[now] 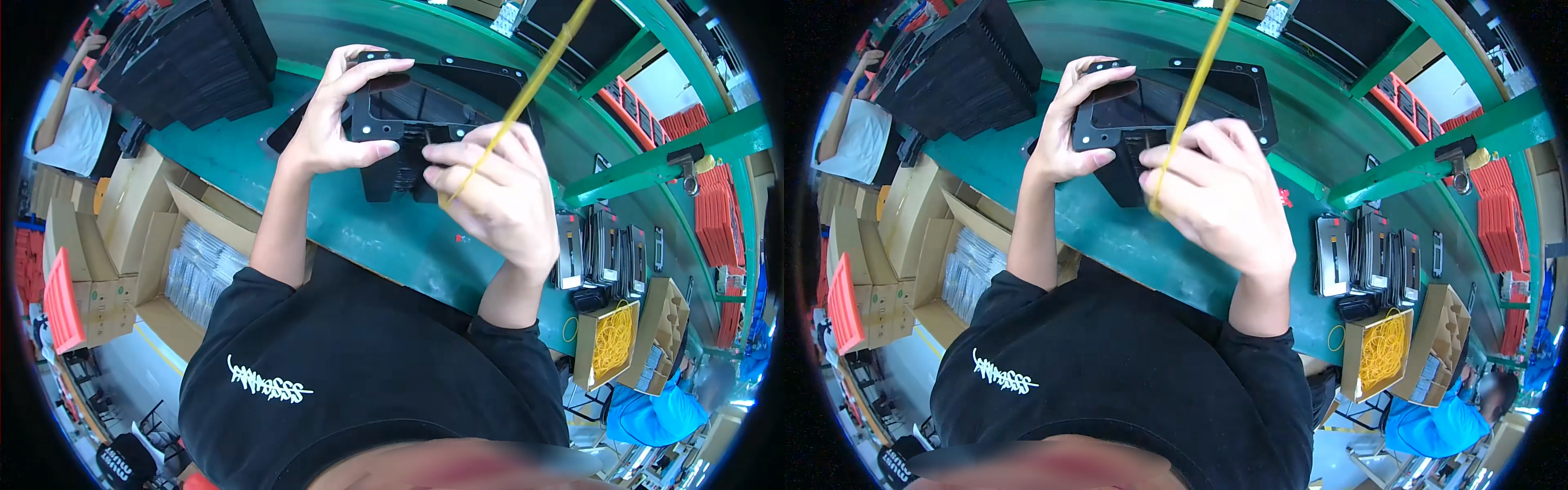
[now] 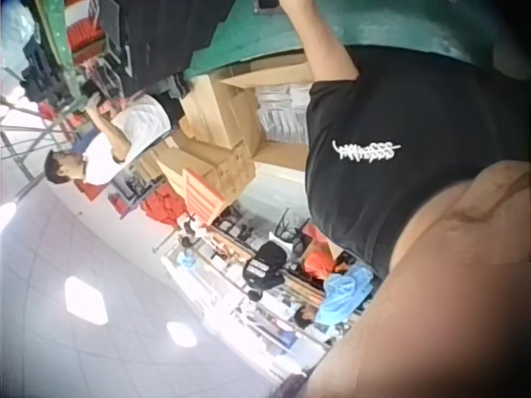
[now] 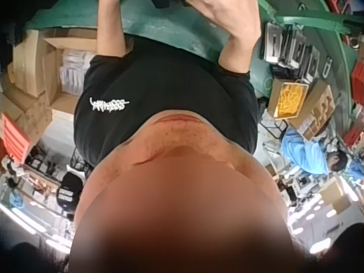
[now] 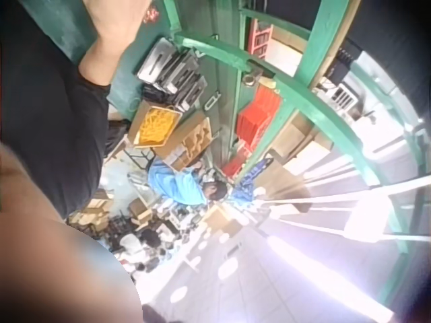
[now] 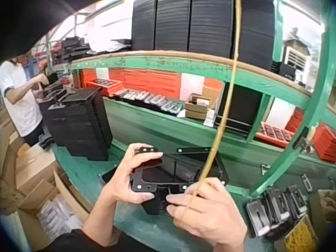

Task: Assembling electronic components and screens into plastic housings on a factory production line.

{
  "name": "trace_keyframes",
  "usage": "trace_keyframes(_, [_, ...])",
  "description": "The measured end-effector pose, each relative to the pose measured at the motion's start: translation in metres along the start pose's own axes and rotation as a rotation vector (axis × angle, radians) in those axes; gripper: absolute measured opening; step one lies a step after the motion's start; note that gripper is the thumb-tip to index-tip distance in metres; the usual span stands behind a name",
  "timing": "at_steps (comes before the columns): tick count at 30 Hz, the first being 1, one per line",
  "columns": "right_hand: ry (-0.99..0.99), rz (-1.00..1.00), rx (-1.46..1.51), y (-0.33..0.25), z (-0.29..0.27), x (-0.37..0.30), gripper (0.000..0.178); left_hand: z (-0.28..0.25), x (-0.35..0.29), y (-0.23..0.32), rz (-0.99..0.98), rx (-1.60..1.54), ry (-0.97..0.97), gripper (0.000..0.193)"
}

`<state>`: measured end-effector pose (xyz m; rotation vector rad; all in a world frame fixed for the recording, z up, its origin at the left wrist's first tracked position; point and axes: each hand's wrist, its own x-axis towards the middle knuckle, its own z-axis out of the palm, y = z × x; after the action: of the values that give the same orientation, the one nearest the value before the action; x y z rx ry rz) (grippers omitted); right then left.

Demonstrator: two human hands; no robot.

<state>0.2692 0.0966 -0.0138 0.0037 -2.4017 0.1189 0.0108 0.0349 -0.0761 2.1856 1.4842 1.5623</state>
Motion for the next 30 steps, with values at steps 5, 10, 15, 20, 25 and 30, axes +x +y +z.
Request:
trace_keyframes(5, [0.242,-0.057,0.039,0.024,0.010,-0.005,0.019,0.006,0.004,0.010,-0.092,-0.126,0.098,0.083])
trace_keyframes(10, [0.914,0.107,0.286,0.030,0.020,-0.016,0.013,-0.009,0.006,-0.012,-0.420,-0.617,0.309,0.057])
trace_keyframes(15, [0.933,0.442,0.153,0.061,-0.007,-0.032,0.006,-0.036,-0.065,-0.086,-0.514,-0.067,0.602,0.036])
trace_keyframes(20, [0.679,0.784,-0.085,0.122,0.001,-0.066,0.012,-0.038,-0.124,-0.089,-0.325,0.614,0.289,0.048])
trace_keyframes(25, [0.547,0.900,-0.117,0.168,0.033,-0.083,0.024,-0.043,-0.163,-0.072,-0.426,0.602,0.135,0.060])
trace_keyframes(30, [0.548,0.879,-0.120,0.202,0.048,-0.108,0.039,-0.037,-0.170,-0.076,-0.524,0.624,0.101,0.072])
